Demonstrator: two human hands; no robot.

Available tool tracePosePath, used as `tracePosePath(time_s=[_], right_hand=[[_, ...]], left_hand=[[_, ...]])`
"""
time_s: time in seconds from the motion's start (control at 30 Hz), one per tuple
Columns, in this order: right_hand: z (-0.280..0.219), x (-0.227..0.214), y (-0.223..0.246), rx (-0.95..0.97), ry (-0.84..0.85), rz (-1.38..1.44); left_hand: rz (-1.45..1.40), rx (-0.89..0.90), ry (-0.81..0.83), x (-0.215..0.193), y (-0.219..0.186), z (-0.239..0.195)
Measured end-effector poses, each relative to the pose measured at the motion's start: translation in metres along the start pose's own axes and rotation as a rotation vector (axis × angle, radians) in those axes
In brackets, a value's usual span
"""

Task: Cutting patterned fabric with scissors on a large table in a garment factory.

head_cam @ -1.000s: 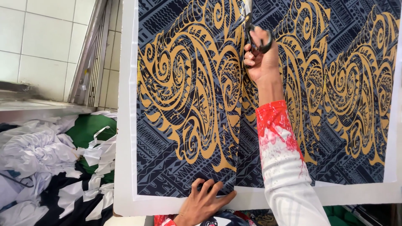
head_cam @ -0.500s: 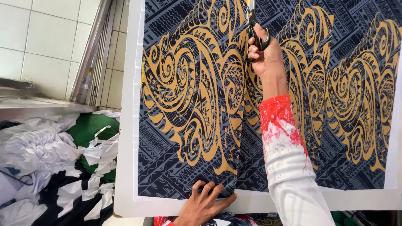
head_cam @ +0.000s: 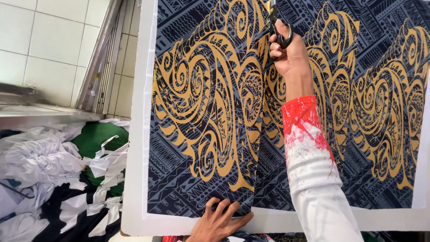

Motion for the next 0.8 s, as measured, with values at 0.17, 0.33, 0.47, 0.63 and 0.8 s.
tracePosePath(time_s=[0.17, 0.33, 0.47, 0.63, 0.8], right_hand=[[-0.016, 0.009, 0.008, -0.022, -0.087, -0.068], [-0.004, 0.01, 0.011, -0.007, -0.133, -0.063], [0.006, 0.011, 0.013, -0.013, -0.077, -0.068], [0.015, 0.012, 0.011, -0.026, -0.033, -0.051], [0.012, 0.015, 0.014, -0.005, -0.1, -0.087]], left_hand=[[0.017, -0.045, -0.035, -0.017, 0.005, 0.007], [-0.013, -0.046, 0.001, -0.019, 0.006, 0.008], [-0.062, -0.041, 0.009, -0.019, 0.007, 0.008], [-0.078, -0.041, 0.029, -0.018, 0.006, 0.008], [-0.128, -0.051, 0.059, -0.018, 0.006, 0.009]])
Point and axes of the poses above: each hand's wrist, its own z-axis towards the middle knuckle, its own x-axis out of the palm, y = z × x, the point moved 9 cm from there along z, towards the middle knuckle, and after that the axes turned 15 degrees about z, right-handed, at the moved point
